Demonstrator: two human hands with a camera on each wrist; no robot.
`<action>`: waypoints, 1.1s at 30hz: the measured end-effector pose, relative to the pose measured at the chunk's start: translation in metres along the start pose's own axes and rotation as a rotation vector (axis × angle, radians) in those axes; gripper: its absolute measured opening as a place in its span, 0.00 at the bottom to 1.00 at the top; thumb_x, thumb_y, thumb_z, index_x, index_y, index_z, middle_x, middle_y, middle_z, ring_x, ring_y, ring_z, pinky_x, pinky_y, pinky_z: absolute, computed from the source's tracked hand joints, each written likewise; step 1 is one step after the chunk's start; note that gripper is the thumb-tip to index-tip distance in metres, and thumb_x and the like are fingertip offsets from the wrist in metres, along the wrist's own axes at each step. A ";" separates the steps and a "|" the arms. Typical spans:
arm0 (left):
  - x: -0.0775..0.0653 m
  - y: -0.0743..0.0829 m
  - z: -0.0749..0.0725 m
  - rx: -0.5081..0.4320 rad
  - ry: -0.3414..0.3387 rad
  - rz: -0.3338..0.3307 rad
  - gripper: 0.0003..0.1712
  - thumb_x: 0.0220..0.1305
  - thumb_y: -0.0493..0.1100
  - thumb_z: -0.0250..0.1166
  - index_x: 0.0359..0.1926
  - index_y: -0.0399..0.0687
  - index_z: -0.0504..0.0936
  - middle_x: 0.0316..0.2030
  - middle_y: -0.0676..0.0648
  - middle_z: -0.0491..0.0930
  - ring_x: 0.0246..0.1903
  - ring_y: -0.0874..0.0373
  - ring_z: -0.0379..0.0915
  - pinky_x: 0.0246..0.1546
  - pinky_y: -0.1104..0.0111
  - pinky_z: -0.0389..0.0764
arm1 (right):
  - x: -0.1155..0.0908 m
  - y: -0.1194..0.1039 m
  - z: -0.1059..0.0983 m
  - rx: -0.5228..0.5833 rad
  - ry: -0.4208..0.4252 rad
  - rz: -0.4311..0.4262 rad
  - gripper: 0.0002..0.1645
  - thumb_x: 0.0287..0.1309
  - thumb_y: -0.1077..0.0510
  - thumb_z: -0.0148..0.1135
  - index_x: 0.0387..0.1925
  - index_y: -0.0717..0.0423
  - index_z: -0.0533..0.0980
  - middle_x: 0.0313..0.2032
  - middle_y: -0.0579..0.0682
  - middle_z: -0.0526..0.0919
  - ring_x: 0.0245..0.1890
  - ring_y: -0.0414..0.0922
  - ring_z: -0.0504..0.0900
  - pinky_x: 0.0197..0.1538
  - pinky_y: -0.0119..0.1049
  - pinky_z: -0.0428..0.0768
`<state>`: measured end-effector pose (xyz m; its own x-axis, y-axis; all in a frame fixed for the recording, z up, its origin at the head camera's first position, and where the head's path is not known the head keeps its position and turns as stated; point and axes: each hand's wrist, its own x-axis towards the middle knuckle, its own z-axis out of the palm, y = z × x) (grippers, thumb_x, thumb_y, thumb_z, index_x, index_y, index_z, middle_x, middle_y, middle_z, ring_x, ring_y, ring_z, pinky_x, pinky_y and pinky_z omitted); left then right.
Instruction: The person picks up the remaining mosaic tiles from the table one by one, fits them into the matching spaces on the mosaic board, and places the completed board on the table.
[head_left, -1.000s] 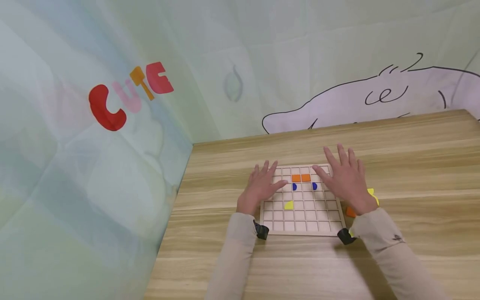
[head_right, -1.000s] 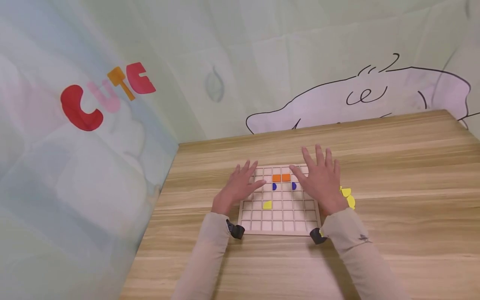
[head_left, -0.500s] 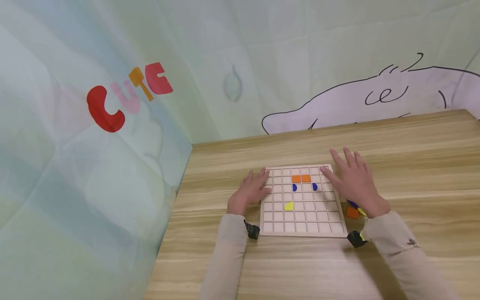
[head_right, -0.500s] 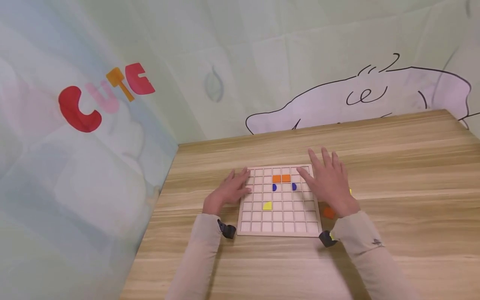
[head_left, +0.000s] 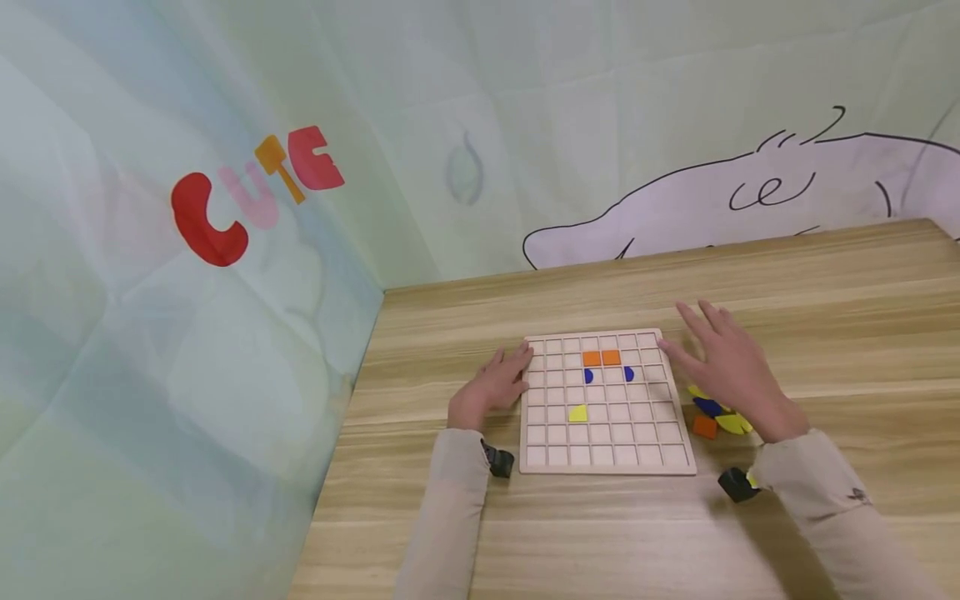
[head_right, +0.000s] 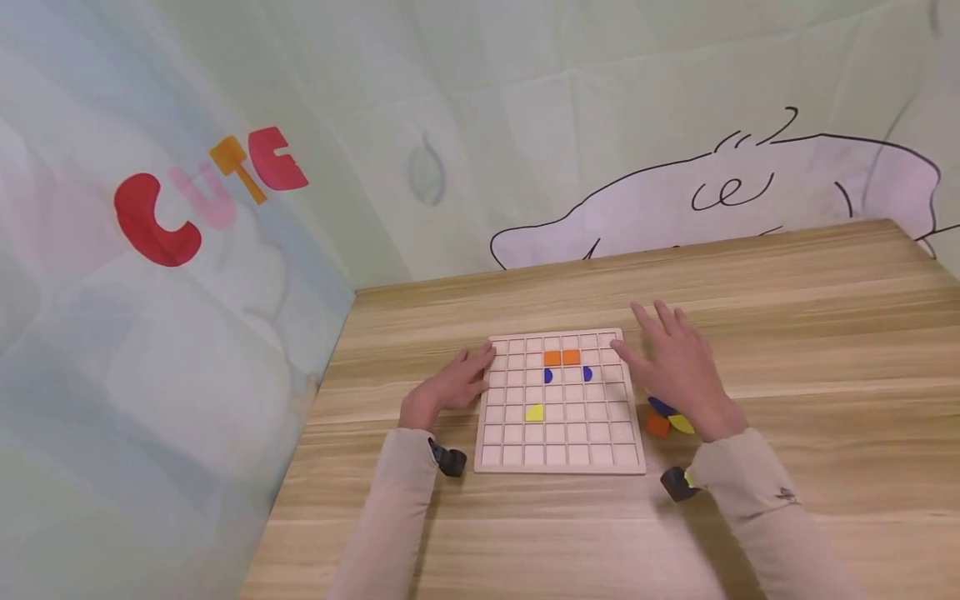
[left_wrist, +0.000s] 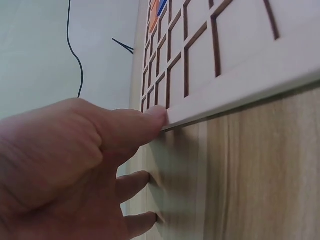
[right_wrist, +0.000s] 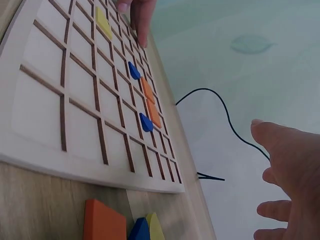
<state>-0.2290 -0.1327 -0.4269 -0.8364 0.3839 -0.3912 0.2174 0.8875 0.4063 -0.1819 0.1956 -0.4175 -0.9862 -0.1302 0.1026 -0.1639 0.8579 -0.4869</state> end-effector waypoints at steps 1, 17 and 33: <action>0.000 0.000 0.000 -0.005 -0.003 0.001 0.33 0.75 0.44 0.46 0.76 0.54 0.46 0.76 0.56 0.36 0.75 0.48 0.27 0.73 0.49 0.40 | -0.001 0.001 -0.001 0.003 -0.001 -0.002 0.46 0.67 0.34 0.45 0.75 0.52 0.47 0.72 0.69 0.47 0.69 0.72 0.47 0.63 0.73 0.50; 0.003 -0.001 -0.003 0.021 -0.026 0.011 0.36 0.73 0.44 0.52 0.76 0.52 0.48 0.76 0.54 0.37 0.75 0.44 0.28 0.73 0.49 0.41 | -0.008 0.023 -0.004 0.103 -0.047 0.002 0.41 0.64 0.39 0.54 0.68 0.62 0.62 0.65 0.68 0.65 0.63 0.68 0.62 0.60 0.69 0.61; 0.004 -0.003 -0.004 0.018 -0.043 0.022 0.38 0.72 0.45 0.54 0.76 0.54 0.47 0.76 0.55 0.36 0.75 0.44 0.28 0.73 0.50 0.42 | -0.014 0.041 0.000 0.143 -0.078 -0.100 0.24 0.58 0.57 0.65 0.53 0.66 0.74 0.49 0.64 0.80 0.47 0.60 0.77 0.47 0.57 0.77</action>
<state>-0.2350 -0.1349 -0.4265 -0.8091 0.4135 -0.4176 0.2449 0.8832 0.4001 -0.1750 0.2324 -0.4389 -0.9628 -0.2542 0.0917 -0.2576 0.7602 -0.5964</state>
